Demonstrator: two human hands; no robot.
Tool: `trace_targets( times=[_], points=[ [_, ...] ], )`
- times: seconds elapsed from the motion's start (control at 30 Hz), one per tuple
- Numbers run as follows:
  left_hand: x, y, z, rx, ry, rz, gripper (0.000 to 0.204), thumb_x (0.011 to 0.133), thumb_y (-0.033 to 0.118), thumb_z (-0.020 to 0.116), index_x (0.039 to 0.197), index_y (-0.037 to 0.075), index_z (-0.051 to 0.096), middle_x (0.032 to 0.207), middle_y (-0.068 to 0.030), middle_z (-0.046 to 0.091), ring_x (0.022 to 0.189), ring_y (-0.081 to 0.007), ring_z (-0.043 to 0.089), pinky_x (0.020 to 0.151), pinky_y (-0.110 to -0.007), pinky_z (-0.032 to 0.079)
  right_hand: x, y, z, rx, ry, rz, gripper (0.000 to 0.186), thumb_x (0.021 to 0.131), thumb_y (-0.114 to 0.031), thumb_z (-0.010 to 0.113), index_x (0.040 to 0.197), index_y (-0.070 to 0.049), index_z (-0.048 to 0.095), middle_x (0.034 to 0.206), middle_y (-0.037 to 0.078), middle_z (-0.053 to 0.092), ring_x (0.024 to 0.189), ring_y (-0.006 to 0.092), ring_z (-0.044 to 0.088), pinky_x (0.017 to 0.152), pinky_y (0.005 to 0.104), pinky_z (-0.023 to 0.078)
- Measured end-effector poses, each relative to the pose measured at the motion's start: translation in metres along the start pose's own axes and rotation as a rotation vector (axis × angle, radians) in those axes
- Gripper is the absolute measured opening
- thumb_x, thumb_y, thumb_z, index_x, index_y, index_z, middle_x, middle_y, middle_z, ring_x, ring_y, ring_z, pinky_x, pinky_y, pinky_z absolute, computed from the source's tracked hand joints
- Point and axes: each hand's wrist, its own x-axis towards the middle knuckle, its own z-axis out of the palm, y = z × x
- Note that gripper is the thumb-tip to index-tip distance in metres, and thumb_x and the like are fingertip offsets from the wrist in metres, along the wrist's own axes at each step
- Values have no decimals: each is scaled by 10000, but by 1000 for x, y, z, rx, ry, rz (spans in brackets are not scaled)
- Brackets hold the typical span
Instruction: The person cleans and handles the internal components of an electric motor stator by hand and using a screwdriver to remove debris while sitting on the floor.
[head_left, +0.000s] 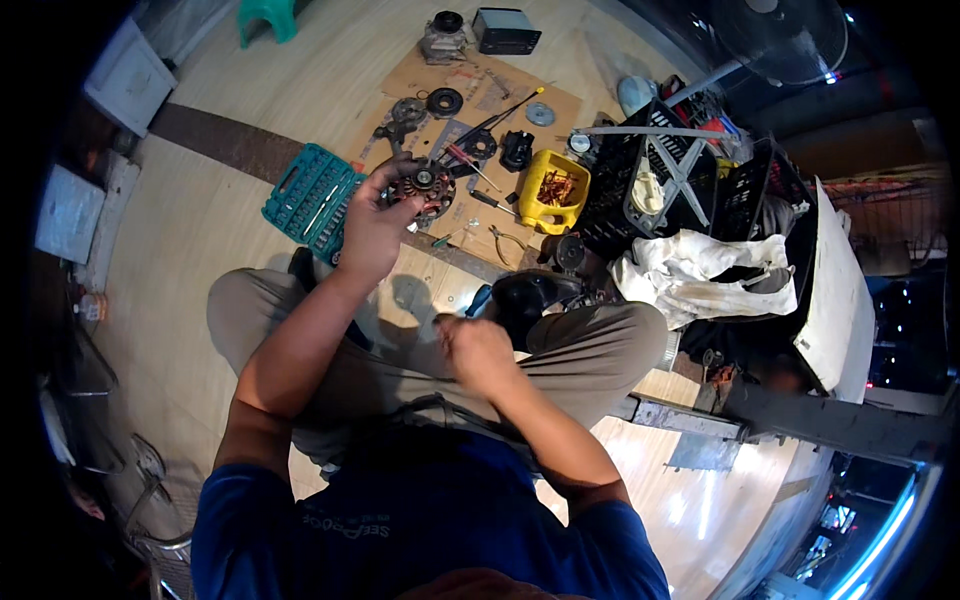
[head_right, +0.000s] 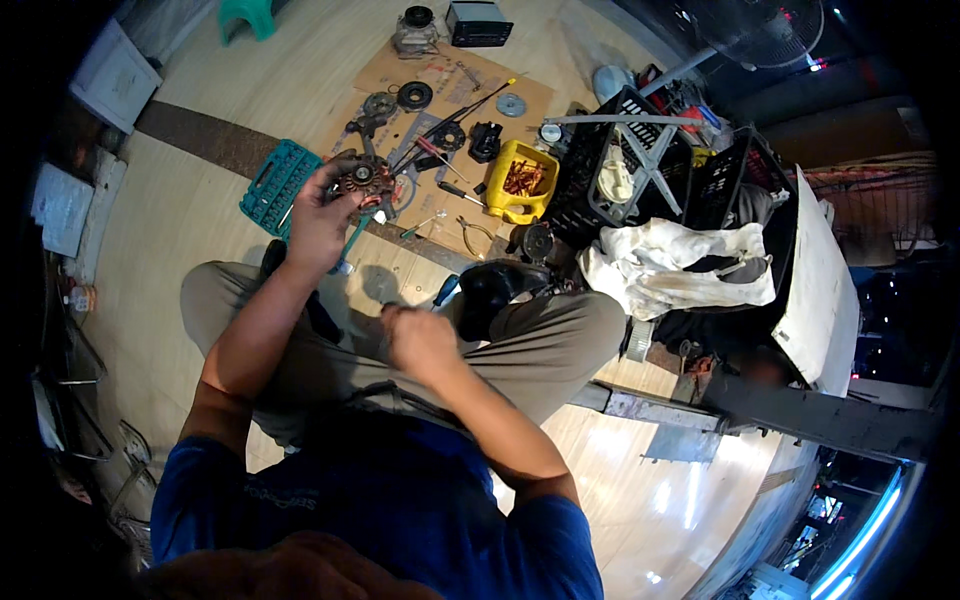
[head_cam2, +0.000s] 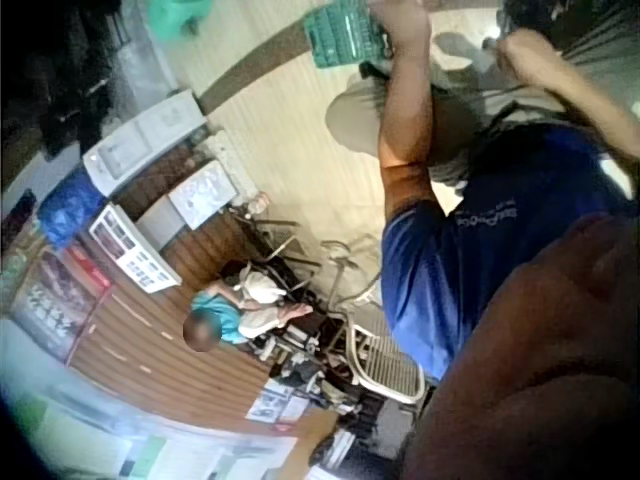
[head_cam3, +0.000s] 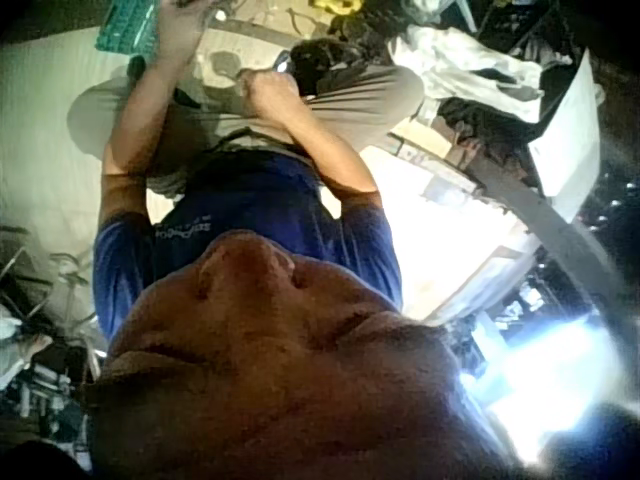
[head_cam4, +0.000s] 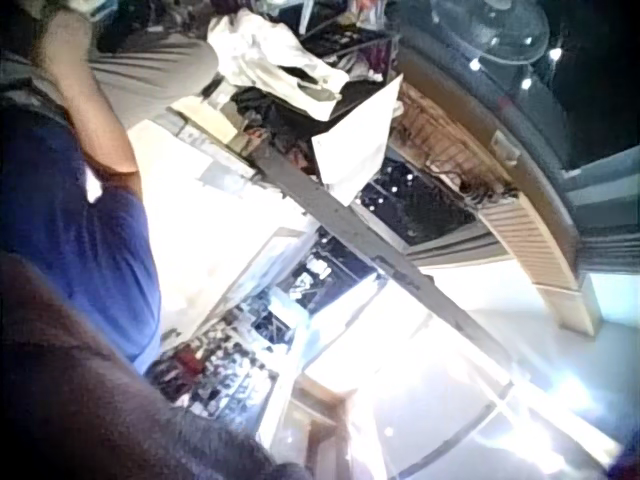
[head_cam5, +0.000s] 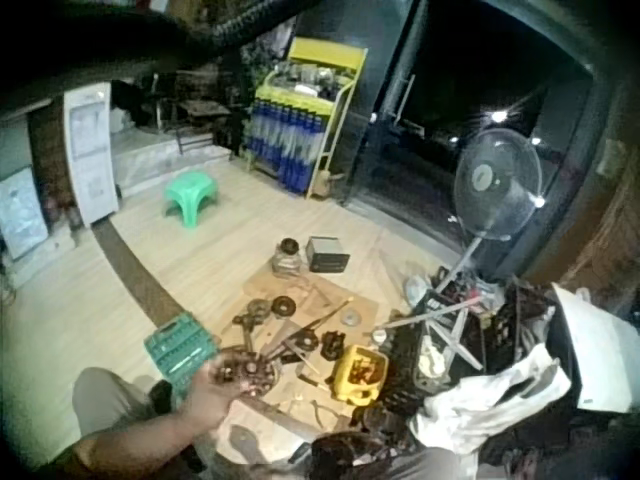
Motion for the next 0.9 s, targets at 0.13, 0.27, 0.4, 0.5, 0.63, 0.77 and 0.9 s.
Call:
trace_targets(
  times=[0.13, 0.27, 0.4, 0.5, 0.63, 0.77, 0.9],
  points=[
    [1, 15, -3, -225, -74, -195, 401, 842, -143, 553, 1220, -10, 554, 1198, -104, 614, 1054, -195, 637, 943, -323, 533, 31, 81, -5, -18, 168, 301, 148, 790, -114, 569, 873, -68, 682, 827, 190, 676, 808, 397, 658, 722, 479, 536],
    [-1, 23, -4, -117, -218, -241, 379, 832, -140, 562, 1187, -9, 582, 1167, -83, 629, 1032, -175, 642, 914, -308, 540, 14, 121, -79, 51, 576, 452, 200, 926, -221, 572, 920, -49, 675, 833, 237, 660, 815, 433, 641, 709, 507, 508],
    [-2, 18, -2, 234, -201, -167, 350, 823, -119, 592, 1158, -18, 593, 1107, -62, 646, 1007, -144, 642, 881, -281, 535, -26, 82, -136, 89, 762, 335, 180, 954, -183, 572, 968, -30, 666, 825, 247, 643, 792, 442, 625, 658, 465, 500],
    [3, 10, -2, 387, -12, -47, 339, 830, -98, 602, 1159, -23, 581, 1076, -68, 653, 991, -135, 645, 860, -272, 538, -71, 38, -143, 113, 501, 296, 166, 950, -175, 576, 955, -36, 665, 813, 232, 639, 776, 434, 623, 648, 453, 506],
    [14, 2, -9, 56, 177, -23, 319, 869, -78, 566, 1184, -38, 542, 1076, -131, 653, 994, -188, 664, 833, -295, 560, -94, -5, -85, 350, 214, -85, 151, 927, -180, 586, 960, -75, 688, 834, 217, 652, 777, 403, 643, 657, 468, 519],
    [21, 4, -18, -242, 153, -73, 337, 881, -44, 575, 1214, -41, 527, 1134, -187, 638, 1018, -257, 665, 861, -344, 562, -76, 13, -17, 183, -58, 41, 165, 862, -150, 604, 981, -95, 704, 867, 206, 675, 799, 386, 659, 694, 467, 536],
    [28, 19, -31, -324, -140, -150, 357, 879, -14, 596, 1232, -23, 543, 1180, -184, 634, 1044, -275, 663, 912, -379, 559, -46, 89, -9, -138, 50, 324, 143, 792, -131, 590, 878, -70, 688, 786, 204, 670, 786, 399, 658, 686, 489, 528]
  ],
)
